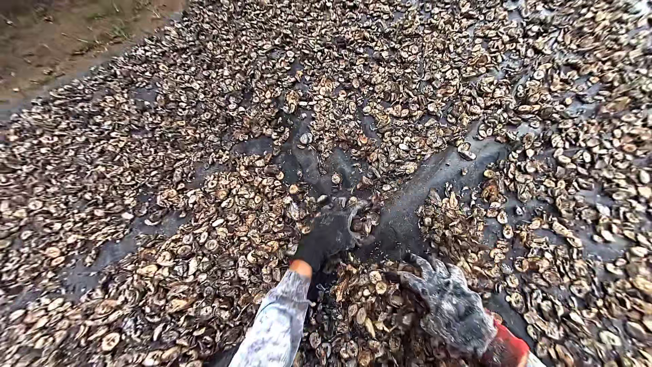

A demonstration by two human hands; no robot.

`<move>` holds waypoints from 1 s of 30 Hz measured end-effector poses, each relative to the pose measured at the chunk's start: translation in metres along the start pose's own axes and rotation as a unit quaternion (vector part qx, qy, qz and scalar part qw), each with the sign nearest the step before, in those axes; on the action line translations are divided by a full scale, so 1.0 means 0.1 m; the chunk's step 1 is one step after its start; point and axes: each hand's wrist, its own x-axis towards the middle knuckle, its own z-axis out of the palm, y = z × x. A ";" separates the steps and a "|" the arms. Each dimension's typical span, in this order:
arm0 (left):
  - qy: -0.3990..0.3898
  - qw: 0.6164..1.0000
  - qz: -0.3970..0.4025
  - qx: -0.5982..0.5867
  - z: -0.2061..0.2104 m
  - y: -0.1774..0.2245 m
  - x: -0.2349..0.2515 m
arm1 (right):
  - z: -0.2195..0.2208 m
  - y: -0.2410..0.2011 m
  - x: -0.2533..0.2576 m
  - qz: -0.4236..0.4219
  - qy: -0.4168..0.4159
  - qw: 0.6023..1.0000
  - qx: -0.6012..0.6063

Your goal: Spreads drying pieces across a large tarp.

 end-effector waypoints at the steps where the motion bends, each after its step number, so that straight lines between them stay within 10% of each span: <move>1: 0.006 1.000 -0.001 -0.014 0.05 0.02 -0.16 | 0.05 0.17 -0.19 0.033 0.020 0.999 0.000; 5: 0.101 0.986 0.039 -0.125 -0.11 0.11 -0.61 | -0.39 0.66 -0.38 0.216 0.002 0.968 0.129; 10: 0.277 0.941 0.058 -0.184 -0.47 0.03 -0.53 | -0.96 0.91 -0.13 0.218 0.252 0.870 0.364; 15: 0.372 0.902 0.057 -0.214 -0.54 0.08 -0.53 | -1.44 0.79 0.20 0.207 0.132 0.969 0.017; 20: 0.384 0.886 -0.033 -0.257 -0.47 0.02 -0.37 | -1.53 0.52 1.66 0.095 0.142 0.985 -0.036; 23: 0.387 0.917 -0.040 -0.090 -0.67 0.07 -0.12 | -1.28 0.48 2.52 0.116 0.104 0.987 -0.050; 30: 0.145 0.988 -0.045 -0.039 -0.15 -0.04 0.42 | -1.34 -0.03 2.33 0.004 -0.028 0.996 -0.088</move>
